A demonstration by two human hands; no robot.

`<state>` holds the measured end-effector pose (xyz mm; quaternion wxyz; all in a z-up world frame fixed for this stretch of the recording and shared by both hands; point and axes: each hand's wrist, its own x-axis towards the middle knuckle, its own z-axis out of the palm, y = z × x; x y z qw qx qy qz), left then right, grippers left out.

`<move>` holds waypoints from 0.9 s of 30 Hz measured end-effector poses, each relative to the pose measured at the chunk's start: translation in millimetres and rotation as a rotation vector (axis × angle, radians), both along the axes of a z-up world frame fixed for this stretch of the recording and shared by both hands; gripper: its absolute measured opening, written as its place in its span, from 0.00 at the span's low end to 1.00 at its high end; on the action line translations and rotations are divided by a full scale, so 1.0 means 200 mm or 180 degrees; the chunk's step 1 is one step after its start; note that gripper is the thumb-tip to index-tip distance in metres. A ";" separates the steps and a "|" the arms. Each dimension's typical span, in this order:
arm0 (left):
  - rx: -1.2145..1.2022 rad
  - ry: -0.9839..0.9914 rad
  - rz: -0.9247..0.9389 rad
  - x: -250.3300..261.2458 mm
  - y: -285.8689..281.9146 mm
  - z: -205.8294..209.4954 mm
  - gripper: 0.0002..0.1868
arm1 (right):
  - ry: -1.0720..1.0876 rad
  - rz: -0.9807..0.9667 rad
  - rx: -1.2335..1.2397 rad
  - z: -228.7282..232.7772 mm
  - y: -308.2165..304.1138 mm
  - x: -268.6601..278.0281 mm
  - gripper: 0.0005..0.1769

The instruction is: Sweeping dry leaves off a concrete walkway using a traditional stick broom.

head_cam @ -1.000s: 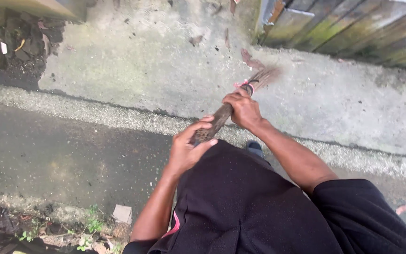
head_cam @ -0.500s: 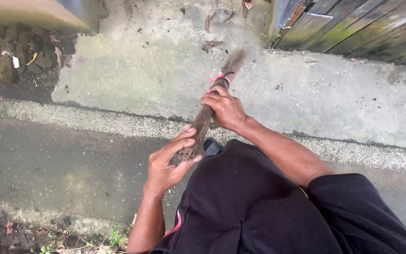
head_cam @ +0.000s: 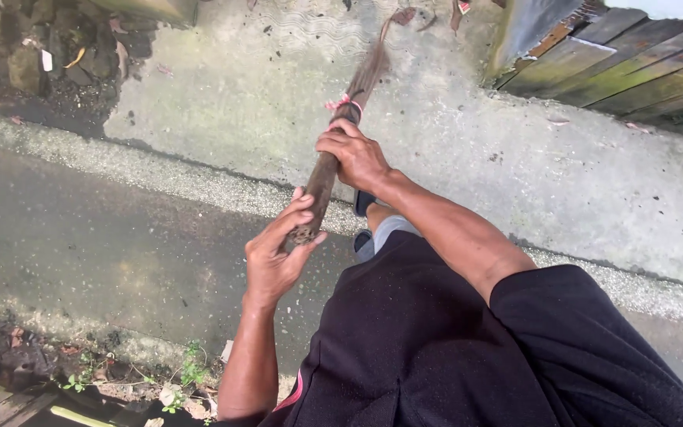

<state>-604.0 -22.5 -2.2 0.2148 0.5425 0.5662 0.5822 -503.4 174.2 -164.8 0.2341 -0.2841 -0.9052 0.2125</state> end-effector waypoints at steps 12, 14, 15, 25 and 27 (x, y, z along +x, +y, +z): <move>-0.0019 -0.0566 -0.0196 -0.25 0.58 -0.14 0.19 | -0.0329 -0.0675 0.0511 -0.05 0.45 0.02 0.24; -0.0176 -0.0395 -0.0266 -0.32 0.69 -0.11 0.19 | -0.0243 -0.0536 0.0170 -0.18 0.58 -0.09 0.24; -0.0316 -0.0250 -0.0321 -0.34 0.76 -0.10 0.20 | -0.0178 -0.0378 -0.0153 -0.25 0.67 -0.13 0.25; -0.0157 0.0405 -0.0240 -0.91 0.77 0.13 0.30 | 0.0144 0.0580 -0.0271 0.30 0.89 -0.72 0.33; 0.0007 -0.1435 -0.1150 -0.92 0.77 0.15 0.20 | 0.0209 0.0346 0.0295 0.35 0.92 -0.66 0.29</move>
